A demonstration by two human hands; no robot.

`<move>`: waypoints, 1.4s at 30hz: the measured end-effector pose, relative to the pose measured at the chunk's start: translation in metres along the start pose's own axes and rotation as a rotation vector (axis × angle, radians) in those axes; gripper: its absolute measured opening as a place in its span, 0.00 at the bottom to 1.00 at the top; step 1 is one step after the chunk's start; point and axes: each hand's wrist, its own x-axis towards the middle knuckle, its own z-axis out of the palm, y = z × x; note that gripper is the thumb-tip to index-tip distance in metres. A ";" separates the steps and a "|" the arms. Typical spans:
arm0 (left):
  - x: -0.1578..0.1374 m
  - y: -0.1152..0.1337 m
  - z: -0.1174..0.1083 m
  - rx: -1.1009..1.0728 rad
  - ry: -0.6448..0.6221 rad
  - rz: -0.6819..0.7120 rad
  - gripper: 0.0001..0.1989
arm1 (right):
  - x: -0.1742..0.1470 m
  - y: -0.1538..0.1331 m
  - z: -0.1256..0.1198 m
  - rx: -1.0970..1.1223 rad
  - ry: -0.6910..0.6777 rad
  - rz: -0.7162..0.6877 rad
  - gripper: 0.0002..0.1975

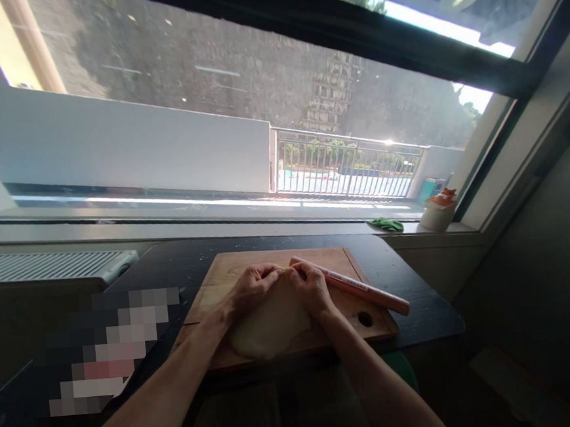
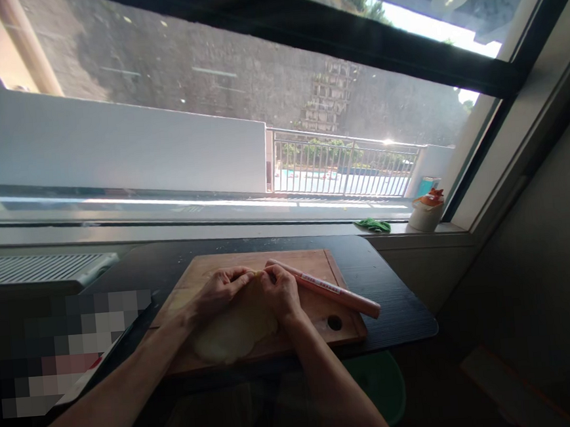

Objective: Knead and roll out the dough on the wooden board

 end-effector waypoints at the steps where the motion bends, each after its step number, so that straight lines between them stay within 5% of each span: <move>1: 0.000 0.001 0.000 0.008 -0.003 0.007 0.18 | 0.000 0.000 0.000 -0.004 -0.003 0.000 0.12; 15: 0.007 -0.011 0.005 0.179 0.058 0.052 0.18 | -0.001 -0.005 -0.001 -0.071 -0.005 0.011 0.13; 28: 0.015 0.001 -0.001 -0.005 -0.099 -0.163 0.15 | 0.000 -0.009 -0.003 0.124 0.034 0.142 0.12; 42: 0.010 0.003 0.008 0.106 0.086 -0.092 0.14 | -0.001 -0.009 -0.002 0.127 -0.006 0.069 0.13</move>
